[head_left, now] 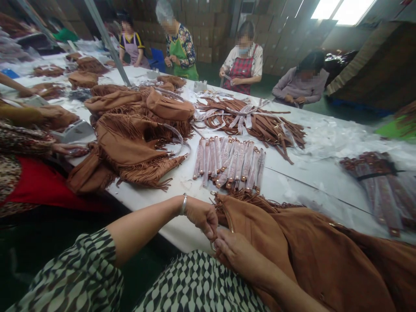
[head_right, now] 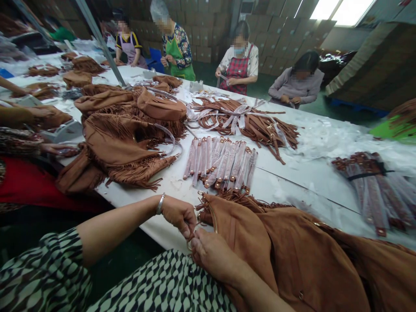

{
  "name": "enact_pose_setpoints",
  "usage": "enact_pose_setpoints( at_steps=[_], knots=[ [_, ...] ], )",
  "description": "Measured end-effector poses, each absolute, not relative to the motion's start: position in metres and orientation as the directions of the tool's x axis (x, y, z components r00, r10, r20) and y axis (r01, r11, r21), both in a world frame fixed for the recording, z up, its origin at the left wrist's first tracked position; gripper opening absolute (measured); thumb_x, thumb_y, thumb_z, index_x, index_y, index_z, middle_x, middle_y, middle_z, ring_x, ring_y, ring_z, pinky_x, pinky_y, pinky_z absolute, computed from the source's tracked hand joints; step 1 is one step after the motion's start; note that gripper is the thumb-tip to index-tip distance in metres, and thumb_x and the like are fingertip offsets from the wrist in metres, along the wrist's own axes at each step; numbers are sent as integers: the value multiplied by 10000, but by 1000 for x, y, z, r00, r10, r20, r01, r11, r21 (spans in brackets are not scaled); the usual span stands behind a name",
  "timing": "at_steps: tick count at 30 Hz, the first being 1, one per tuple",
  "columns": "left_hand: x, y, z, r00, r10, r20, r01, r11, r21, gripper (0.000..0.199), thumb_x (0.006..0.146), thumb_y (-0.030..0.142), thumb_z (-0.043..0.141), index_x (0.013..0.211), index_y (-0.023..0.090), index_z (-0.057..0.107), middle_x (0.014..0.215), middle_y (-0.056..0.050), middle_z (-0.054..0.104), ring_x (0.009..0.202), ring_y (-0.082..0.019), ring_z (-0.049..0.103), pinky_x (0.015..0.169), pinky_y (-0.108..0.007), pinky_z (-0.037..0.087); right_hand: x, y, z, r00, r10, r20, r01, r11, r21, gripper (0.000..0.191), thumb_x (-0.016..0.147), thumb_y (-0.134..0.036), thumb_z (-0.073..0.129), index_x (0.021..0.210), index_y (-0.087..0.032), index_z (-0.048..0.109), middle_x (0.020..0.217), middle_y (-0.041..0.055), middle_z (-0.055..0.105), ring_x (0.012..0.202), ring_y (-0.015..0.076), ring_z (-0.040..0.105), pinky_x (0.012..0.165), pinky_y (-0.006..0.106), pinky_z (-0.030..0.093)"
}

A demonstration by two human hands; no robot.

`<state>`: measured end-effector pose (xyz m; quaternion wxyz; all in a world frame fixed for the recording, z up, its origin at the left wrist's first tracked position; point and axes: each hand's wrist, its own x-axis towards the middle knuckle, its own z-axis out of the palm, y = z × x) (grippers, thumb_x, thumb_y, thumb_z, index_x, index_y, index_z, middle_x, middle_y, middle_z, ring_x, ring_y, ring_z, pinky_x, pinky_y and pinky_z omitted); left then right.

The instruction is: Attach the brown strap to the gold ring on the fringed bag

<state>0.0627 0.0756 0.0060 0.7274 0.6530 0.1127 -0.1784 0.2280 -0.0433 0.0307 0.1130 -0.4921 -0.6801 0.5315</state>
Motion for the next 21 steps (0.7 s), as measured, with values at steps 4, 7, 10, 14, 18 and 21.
enact_pose_setpoints(
  at_steps=[4, 7, 10, 14, 18, 21],
  knots=[
    [60, 72, 4, 911, -77, -406, 412, 105, 905, 396, 619, 460, 721, 786, 103, 681, 636, 5, 628, 583, -93, 497, 554, -186, 406, 230, -56, 26, -448, 760, -472, 403, -300, -865, 286, 909, -395, 286, 776, -196, 443, 748, 9, 501, 669, 141, 468, 611, 257, 391],
    [60, 70, 5, 919, -51, -391, 394, 95, 914, 377, 628, 448, 721, 790, 110, 684, 657, 5, 644, 604, -97, 513, 586, -188, 416, 231, -60, 21, -425, 794, -435, 447, -233, -863, 265, 906, -390, 328, 780, -200, 462, 769, 6, 525, 734, 150, 492, 674, 269, 389],
    [63, 71, 7, 922, -25, -386, 387, 76, 919, 348, 653, 433, 707, 785, 112, 687, 658, 3, 643, 604, -96, 504, 582, -183, 410, 229, -63, 16, -308, 860, -406, 493, -221, -842, 259, 912, -358, 308, 764, -204, 455, 741, 11, 546, 713, 154, 510, 669, 276, 385],
    [66, 64, 6, 925, 77, -372, 367, 67, 928, 337, 701, 441, 663, 776, 113, 679, 637, 13, 609, 589, -81, 458, 551, -165, 374, 225, -67, 9, -200, 893, -404, 433, -289, -854, 260, 907, -337, 288, 726, -209, 423, 661, -1, 520, 639, 145, 503, 617, 263, 388],
    [63, 56, 4, 912, 97, -399, 387, 120, 914, 392, 694, 494, 647, 767, 109, 659, 594, 37, 538, 560, -68, 408, 529, -167, 340, 224, -70, 2, -179, 917, -356, 403, -262, -877, 275, 901, -339, 294, 688, -209, 408, 602, -18, 482, 569, 133, 468, 576, 259, 367],
    [63, 59, 7, 903, 27, -430, 421, 156, 894, 425, 664, 525, 659, 735, 106, 642, 576, 43, 505, 547, -67, 391, 516, -174, 326, 222, -71, 1, -200, 932, -303, 403, -204, -892, 289, 899, -348, 305, 676, -203, 418, 598, -16, 485, 578, 130, 470, 590, 261, 360]
  ],
)
